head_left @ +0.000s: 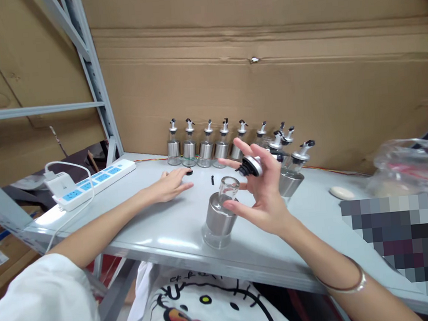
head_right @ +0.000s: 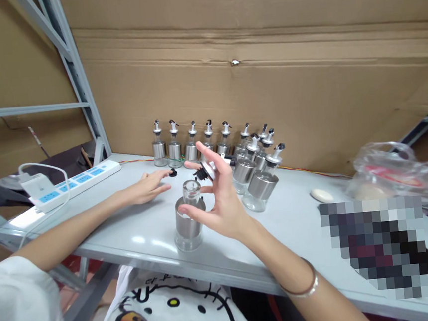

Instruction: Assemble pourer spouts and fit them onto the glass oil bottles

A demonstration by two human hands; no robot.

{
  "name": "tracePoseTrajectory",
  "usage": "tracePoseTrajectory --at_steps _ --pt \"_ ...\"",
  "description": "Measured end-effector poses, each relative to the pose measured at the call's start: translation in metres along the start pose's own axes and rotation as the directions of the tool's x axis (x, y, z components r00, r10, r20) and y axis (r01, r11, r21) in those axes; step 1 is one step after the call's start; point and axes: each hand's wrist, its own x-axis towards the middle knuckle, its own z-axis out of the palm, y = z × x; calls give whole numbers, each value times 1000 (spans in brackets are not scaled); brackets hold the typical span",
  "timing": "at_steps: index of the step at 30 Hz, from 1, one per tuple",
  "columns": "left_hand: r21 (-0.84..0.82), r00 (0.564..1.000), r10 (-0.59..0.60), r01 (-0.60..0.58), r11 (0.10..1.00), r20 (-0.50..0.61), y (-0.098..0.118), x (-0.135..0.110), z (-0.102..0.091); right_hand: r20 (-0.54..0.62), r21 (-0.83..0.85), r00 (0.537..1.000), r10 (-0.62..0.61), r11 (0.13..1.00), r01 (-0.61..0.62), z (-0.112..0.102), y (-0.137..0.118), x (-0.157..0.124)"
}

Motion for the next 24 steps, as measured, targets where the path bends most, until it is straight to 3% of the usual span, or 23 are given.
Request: tracePoseTrajectory --at_steps 2,4,6,10,16,20,24 --pt "-88 995 54 -62 994 -87 5 -1 -1 66 -20 998 26 1000 -25 -3 0 0" --pt "-251 977 170 -197 948 -126 11 -2 2 123 -35 991 57 998 -53 -5 0 0" --pt "-442 955 284 -291 848 -84 20 -6 9 145 -48 986 77 996 -71 -5 0 0" --pt "-634 908 417 -301 713 39 42 -13 31 114 -41 991 68 997 -63 -4 0 0" --pt "-697 890 445 -255 670 103 58 -16 40 83 -49 991 105 994 -101 -4 3 2" --pt "-616 884 434 -245 748 174 61 -20 38 75 -38 988 132 991 -130 -3 4 2" --pt "-525 895 415 -278 805 162 65 -25 41 74 3 987 146 989 -146 -3 4 1"
